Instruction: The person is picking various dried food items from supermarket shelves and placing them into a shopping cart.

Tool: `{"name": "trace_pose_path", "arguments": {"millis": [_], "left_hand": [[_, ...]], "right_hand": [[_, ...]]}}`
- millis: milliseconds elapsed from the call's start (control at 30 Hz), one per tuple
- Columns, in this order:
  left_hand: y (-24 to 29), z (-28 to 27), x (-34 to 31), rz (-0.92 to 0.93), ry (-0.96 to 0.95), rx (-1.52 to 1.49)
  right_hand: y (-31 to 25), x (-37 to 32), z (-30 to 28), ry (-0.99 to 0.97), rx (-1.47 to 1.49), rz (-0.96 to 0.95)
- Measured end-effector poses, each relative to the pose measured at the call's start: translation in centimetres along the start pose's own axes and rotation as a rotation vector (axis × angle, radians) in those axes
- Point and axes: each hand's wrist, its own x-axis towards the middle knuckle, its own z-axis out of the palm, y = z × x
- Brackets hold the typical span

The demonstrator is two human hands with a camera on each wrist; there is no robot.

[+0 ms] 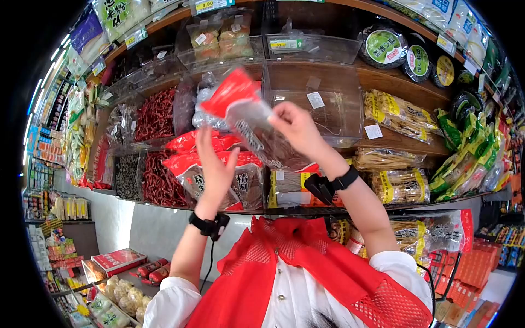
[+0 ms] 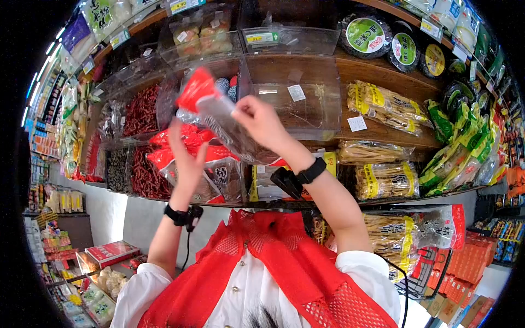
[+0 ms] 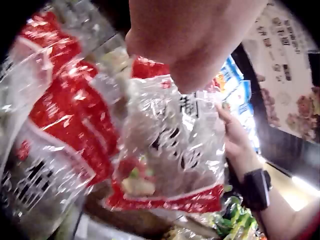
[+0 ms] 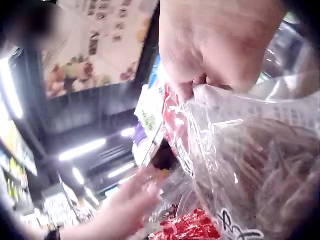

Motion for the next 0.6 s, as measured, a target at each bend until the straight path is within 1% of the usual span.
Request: {"name": "trace_pose_path", "arguments": {"millis": [33,67,100,167,200,233,300,333,367,433,467,500,567,600], "left_hand": [[1.5,-1.6,2.1,0.118,0.096,-0.054],[2.4,-2.9,3.7,0.192,0.100,-0.087],[3.4,-3.9,5.7,0.279,0.099,-0.043],[4.1,-5.2,8.0,-0.045,-0.240,-0.277],[3.1,-4.6,8.8,-0.098,-0.249,-0.495],[2.5,-4.6,8.7,-0.309,-0.299,-0.568],[2.7,-3.9,7.3,-0.115,-0.228,-0.482],[3.4,-3.8,6.8,-0.057,-0.175,-0.455],[3.4,-3.7,6.6,-0.054,-0.185,-0.460],[3.2,-3.4,6.1,-0.099,-0.118,-0.448],[2.9,-3.3,5.9,-0.114,-0.094,-0.469],[2.7,-3.3,6.0,-0.113,-0.100,-0.472],[2.3,-3.3,6.5,-0.167,-0.067,-0.559],[2.2,-3.3,6.6,-0.107,-0.075,-0.517]], "right_hand": [[-1.6,-0.6,0.4,-0.117,-0.049,-0.028],[-3.7,-0.9,0.5,-0.149,-0.254,-0.213],[-3.9,-1.0,0.7,-0.147,-0.255,-0.212],[-4.1,-1.1,0.8,-0.184,-0.320,-0.365],[-4.1,-1.4,0.8,-0.183,-0.322,-0.364],[-4.1,-1.8,0.5,-0.163,-0.325,-0.290],[-3.6,-2.5,-0.5,-0.123,-0.332,-0.144],[-2.4,-2.8,-1.1,-0.135,-0.335,-0.131],[-1.0,-3.3,-1.7,-0.127,-0.336,-0.124],[1.9,-5.2,-3.3,-0.132,-0.515,-0.068],[3.4,-6.4,-4.0,-0.105,-0.540,0.058],[4.9,-7.5,-4.1,-0.101,-0.540,0.063],[6.9,-9.5,-4.1,0.023,-0.640,-0.116],[6.5,-9.7,-3.6,0.068,-0.651,-0.189]]}}
